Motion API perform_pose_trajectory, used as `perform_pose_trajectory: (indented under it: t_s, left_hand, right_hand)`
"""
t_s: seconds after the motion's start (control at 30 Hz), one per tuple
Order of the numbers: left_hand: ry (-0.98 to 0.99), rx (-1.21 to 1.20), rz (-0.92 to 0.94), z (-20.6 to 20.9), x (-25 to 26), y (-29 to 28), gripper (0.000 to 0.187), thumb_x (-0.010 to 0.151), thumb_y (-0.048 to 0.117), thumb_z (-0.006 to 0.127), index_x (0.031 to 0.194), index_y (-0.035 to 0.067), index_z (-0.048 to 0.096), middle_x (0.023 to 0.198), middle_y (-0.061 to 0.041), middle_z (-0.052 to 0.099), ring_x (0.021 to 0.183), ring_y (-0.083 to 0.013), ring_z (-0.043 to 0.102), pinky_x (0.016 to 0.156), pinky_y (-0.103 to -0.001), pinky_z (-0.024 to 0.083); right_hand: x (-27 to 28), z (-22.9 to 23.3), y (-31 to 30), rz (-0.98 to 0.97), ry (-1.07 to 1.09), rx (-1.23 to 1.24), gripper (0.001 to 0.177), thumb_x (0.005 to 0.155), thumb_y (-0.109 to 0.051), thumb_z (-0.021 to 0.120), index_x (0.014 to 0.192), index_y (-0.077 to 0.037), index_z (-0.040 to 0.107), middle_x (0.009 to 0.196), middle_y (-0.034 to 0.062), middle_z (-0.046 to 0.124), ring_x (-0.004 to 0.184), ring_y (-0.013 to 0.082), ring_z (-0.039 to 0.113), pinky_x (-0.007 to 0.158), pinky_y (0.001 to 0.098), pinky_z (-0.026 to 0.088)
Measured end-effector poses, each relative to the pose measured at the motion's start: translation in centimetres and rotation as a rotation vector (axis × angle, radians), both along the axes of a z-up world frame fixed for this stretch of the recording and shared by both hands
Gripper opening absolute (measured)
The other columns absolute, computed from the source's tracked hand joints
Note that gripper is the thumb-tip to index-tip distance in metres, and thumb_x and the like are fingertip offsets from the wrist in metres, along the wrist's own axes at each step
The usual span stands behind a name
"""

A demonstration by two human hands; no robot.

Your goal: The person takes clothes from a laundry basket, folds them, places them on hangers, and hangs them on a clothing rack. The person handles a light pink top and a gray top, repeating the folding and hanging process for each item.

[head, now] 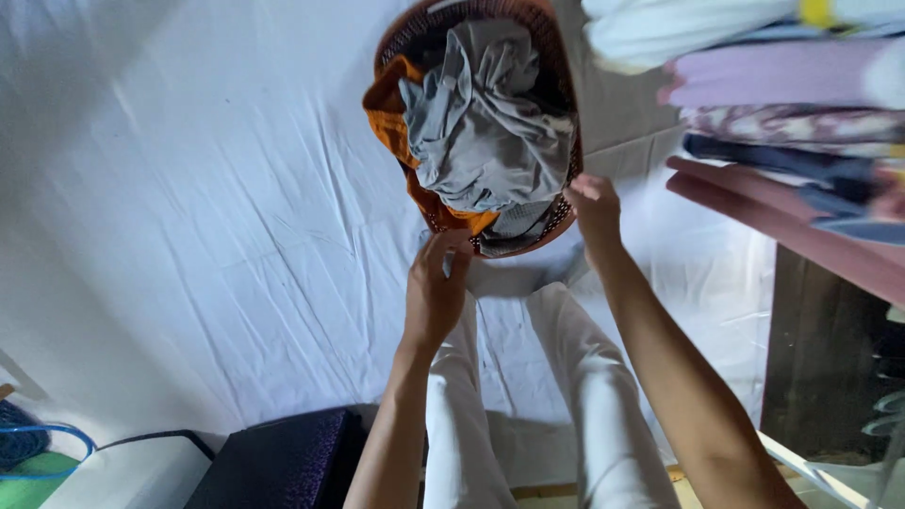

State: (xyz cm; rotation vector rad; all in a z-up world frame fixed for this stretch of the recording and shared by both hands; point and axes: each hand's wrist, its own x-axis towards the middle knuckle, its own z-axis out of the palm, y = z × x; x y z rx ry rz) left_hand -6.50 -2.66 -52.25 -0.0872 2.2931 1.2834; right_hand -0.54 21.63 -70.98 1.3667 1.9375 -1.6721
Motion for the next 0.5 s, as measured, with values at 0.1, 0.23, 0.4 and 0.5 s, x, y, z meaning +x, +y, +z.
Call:
perform_pose_trajectory:
  t_s: [0.1,0.23,0.4,0.5]
  left_hand:
    - [-0.036,-0.029,-0.049,-2.4,0.6,0.2,0.028,0.106,0.029,0.052,0.117,0.009,0.068,0.098,-0.017,0.07,0.097,-0.0409,0.069,0.088,-0.052,0.054]
    - [-0.069,-0.03,-0.024,-4.7,1.2,0.9,0.029,0.105,0.03,0.052,0.116,0.01,0.07,0.098,-0.016,0.071,0.097,-0.0394,0.07,0.088,-0.05,0.054]
    - [-0.084,0.012,-0.017,-3.8,1.5,2.1,0.023,0.1,0.022,0.057,0.113,0.009,0.071,0.098,-0.016,0.071,0.098,-0.0396,0.071,0.088,-0.051,0.055]
    - [-0.017,0.032,-0.062,-2.4,1.5,2.5,0.017,0.098,0.014,0.062,0.112,0.006,0.069,0.098,-0.016,0.071,0.094,-0.037,0.072,0.085,-0.047,0.057]
  right_hand:
    - [-1.9,-1.9,0.2,-0.079,-0.031,-0.179,0.067,0.102,-0.019,0.071,0.154,0.0,0.032,0.153,0.0265,0.041,0.143,0.0466,0.039,0.119,0.0542,0.037]
    - [-4.1,-2.2,-0.7,-0.079,-0.066,-0.205,0.068,0.093,-0.031,0.082,0.145,-0.003,0.05,0.147,0.025,0.049,0.14,0.0449,0.045,0.115,0.055,0.042]
    - [-4.0,2.0,-2.6,-0.172,0.017,-0.306,0.036,0.081,-0.024,0.084,0.108,-0.007,0.068,0.099,0.0043,0.063,0.094,0.0192,0.064,0.089,0.0382,0.057]
    - [-1.1,2.6,-2.5,-0.089,0.077,-0.363,0.027,0.085,-0.02,0.08,0.105,-0.004,0.072,0.097,0.0126,0.068,0.088,0.0272,0.066,0.082,0.0461,0.054]
